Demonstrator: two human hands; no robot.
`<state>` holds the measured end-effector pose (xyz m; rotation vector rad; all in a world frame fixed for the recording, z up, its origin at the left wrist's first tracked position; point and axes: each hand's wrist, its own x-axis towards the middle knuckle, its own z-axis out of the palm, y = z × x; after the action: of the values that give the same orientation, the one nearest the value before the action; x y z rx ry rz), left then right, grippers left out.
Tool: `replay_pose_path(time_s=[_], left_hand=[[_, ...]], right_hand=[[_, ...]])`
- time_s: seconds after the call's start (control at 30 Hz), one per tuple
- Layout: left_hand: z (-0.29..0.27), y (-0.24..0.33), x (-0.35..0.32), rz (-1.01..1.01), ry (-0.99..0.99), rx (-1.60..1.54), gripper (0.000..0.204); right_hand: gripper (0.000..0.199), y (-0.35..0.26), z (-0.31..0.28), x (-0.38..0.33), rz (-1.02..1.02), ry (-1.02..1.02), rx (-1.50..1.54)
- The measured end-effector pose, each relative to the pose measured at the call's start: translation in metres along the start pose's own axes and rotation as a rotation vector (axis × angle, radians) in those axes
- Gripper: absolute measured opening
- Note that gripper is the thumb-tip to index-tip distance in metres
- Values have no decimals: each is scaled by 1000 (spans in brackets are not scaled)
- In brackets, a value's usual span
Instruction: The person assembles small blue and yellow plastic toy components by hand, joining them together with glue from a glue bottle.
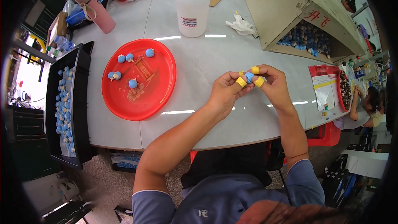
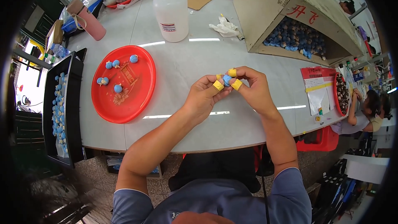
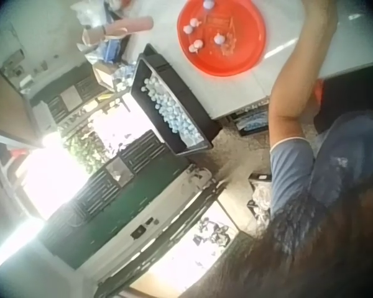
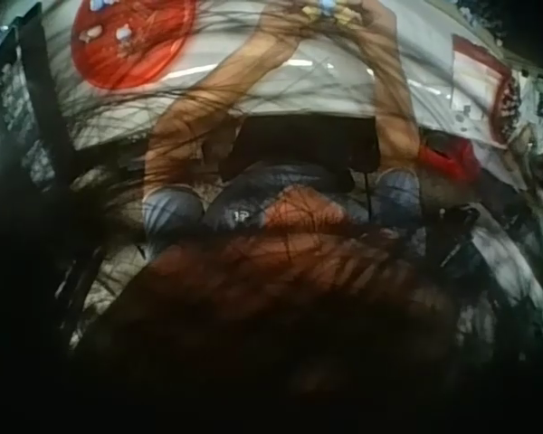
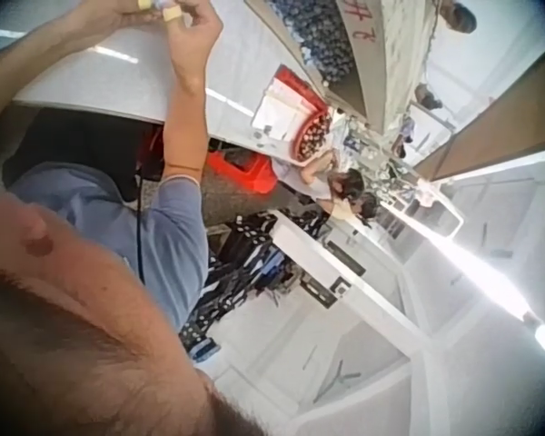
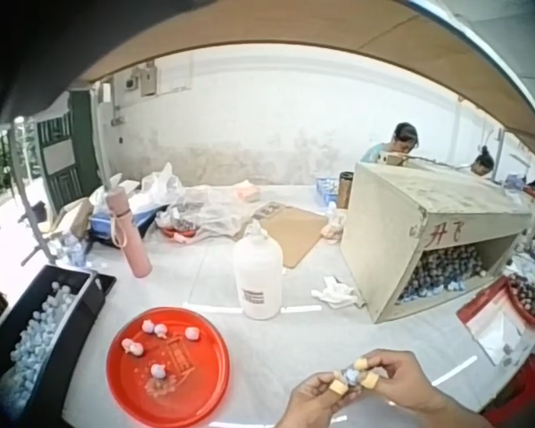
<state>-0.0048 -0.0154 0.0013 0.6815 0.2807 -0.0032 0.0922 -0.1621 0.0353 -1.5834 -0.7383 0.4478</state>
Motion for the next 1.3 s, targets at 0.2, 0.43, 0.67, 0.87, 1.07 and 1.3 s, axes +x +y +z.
replay_pose_path(time_s=[0.2,0.43,0.67,0.87,1.07,1.3], left_hand=[[1,0,-2,9,1,13,23],[2,1,-2,-2,2,31,22],[2,1,-2,-8,18,36,21],[3,3,-2,-17,17,24,22],[2,3,-2,-41,25,15,22],[2,3,-4,-13,38,19,21]], right_hand=[[17,-2,0,1,-91,41,-115],[14,-6,0,-1,8,29,-138],[10,-10,6,-3,-19,56,-189],[11,-7,5,-2,-37,65,-215],[11,-9,9,-4,-68,98,-285],[14,-6,8,-1,-58,80,-261]])
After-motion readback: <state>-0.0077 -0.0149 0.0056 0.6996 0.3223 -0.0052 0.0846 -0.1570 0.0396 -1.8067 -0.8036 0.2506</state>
